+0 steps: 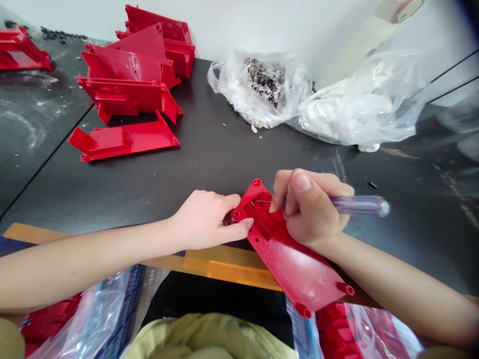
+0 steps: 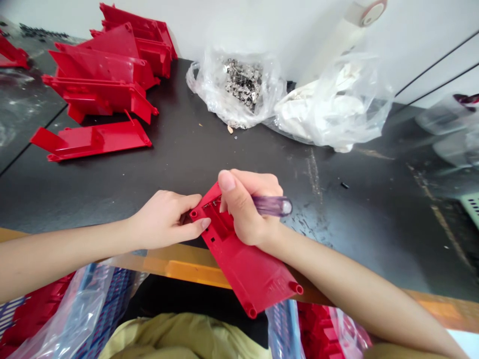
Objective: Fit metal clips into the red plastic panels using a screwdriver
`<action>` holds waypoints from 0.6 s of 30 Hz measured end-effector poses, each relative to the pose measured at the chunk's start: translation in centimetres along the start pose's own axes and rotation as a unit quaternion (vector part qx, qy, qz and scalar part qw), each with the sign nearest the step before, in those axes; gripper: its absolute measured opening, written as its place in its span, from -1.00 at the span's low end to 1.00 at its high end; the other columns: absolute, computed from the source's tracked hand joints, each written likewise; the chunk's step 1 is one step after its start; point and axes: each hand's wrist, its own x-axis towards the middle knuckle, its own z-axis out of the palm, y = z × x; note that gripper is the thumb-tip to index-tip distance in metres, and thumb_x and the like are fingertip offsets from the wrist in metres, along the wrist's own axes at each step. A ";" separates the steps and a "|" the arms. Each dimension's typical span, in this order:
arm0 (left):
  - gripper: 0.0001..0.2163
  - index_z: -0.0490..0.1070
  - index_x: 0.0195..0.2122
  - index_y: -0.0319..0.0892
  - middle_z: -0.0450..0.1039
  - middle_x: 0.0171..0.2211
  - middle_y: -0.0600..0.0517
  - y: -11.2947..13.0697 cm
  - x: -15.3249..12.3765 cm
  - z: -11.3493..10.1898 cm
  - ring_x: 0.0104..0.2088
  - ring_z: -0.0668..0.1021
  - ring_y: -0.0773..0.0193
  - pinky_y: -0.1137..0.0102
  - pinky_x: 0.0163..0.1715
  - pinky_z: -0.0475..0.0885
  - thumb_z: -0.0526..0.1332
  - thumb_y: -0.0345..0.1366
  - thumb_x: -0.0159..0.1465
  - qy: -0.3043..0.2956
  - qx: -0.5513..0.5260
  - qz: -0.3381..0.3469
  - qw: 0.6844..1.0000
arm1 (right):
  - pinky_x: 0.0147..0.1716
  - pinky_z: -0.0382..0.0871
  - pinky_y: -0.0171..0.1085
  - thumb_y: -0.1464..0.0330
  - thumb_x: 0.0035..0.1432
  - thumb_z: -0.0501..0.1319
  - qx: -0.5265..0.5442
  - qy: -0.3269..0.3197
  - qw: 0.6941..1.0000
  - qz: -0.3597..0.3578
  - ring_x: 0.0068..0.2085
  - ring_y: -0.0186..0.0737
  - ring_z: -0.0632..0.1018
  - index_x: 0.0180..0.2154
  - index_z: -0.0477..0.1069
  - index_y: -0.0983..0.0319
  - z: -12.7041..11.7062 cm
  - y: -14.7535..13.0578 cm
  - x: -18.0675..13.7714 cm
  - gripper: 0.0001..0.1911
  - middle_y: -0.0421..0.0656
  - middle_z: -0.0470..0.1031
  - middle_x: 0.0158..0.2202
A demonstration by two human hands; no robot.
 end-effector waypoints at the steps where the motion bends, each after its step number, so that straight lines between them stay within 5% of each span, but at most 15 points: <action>1: -0.69 0.31 -0.45 -0.14 0.38 -0.63 0.15 0.0 0.0 0.0 -0.63 0.40 0.35 0.45 -0.55 0.03 0.07 -0.02 0.26 -0.001 0.002 -0.001 1.000 | -0.66 0.00 -0.25 0.32 0.34 0.11 0.001 0.000 1.000 0.004 -0.69 -0.41 0.25 -0.68 0.23 0.22 0.0 0.0 0.0 -0.49 -0.29 0.22 -0.73; 18: -0.68 0.32 -0.41 -0.15 0.36 -0.63 0.13 0.1 0.0 0.0 -0.63 0.41 0.32 0.45 -0.54 0.10 0.03 -0.01 0.30 -0.011 0.022 -0.007 1.000 | -0.66 0.03 -0.26 0.30 0.35 0.10 0.011 -0.035 0.999 0.015 -0.67 -0.42 0.25 -0.67 0.23 0.21 0.1 -0.4 0.4 -0.49 -0.27 0.25 -0.71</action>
